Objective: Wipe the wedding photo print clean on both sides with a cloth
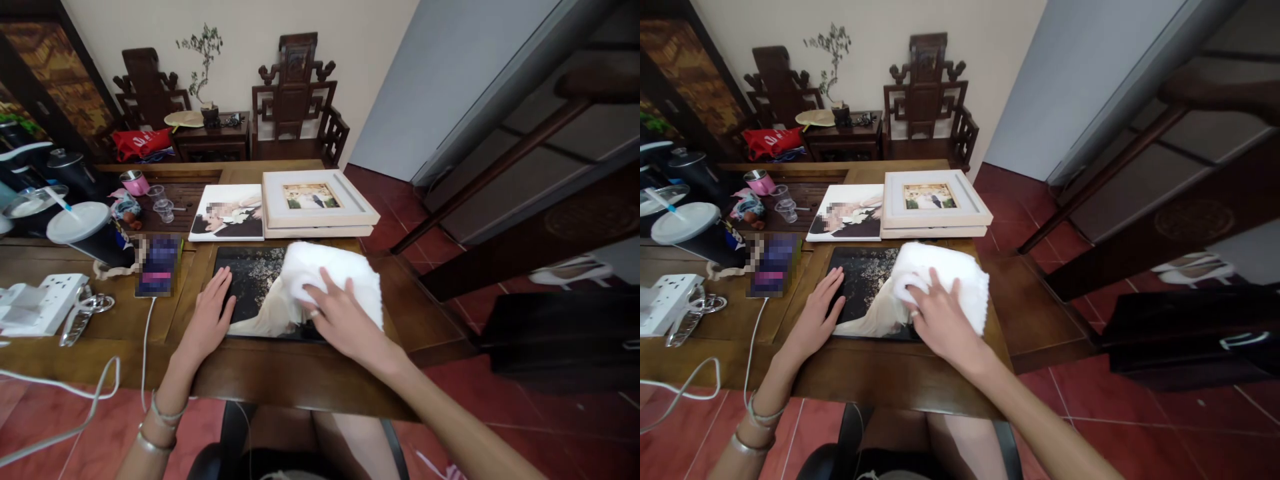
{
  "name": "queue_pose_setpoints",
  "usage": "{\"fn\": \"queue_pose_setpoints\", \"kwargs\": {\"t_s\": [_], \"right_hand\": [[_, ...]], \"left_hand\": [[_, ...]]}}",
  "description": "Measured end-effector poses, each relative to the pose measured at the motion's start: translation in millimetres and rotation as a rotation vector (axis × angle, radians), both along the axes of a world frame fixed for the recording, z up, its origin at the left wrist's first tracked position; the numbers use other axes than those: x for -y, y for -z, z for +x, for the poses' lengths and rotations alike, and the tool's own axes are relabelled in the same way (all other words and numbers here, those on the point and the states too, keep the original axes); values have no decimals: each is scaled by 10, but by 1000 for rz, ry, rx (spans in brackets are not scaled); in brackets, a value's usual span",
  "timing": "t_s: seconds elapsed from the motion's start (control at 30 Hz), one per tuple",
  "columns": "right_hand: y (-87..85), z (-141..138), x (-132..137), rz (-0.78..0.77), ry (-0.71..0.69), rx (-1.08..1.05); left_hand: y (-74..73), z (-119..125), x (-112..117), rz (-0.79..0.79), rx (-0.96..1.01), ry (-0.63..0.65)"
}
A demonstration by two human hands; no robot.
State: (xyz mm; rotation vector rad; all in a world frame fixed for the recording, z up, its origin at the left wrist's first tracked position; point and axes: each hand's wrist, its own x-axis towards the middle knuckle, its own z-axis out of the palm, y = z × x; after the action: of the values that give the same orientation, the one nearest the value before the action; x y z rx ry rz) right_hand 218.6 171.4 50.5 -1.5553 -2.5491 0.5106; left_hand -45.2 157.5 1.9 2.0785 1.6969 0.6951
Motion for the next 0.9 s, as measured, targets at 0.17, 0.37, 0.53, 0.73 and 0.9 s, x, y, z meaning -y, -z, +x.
{"fn": "queue_pose_setpoints", "kwargs": {"t_s": [0.17,0.37,0.53,0.73,0.9], "right_hand": [[-30,-640,-70,22,-225,-2],[-69,-593,292,-55,-518,-203],[-71,-29,525,-104,-397,-314],[118,459,265,3,-40,-234],[131,229,-152,14,55,-170]], "left_hand": [[-74,-15,31,185,277,-53],[-66,-46,20,265,480,-222],[-3,-11,-19,213,172,-108],[72,-17,-52,231,69,-39],[72,-19,-42,249,61,-29]]}}
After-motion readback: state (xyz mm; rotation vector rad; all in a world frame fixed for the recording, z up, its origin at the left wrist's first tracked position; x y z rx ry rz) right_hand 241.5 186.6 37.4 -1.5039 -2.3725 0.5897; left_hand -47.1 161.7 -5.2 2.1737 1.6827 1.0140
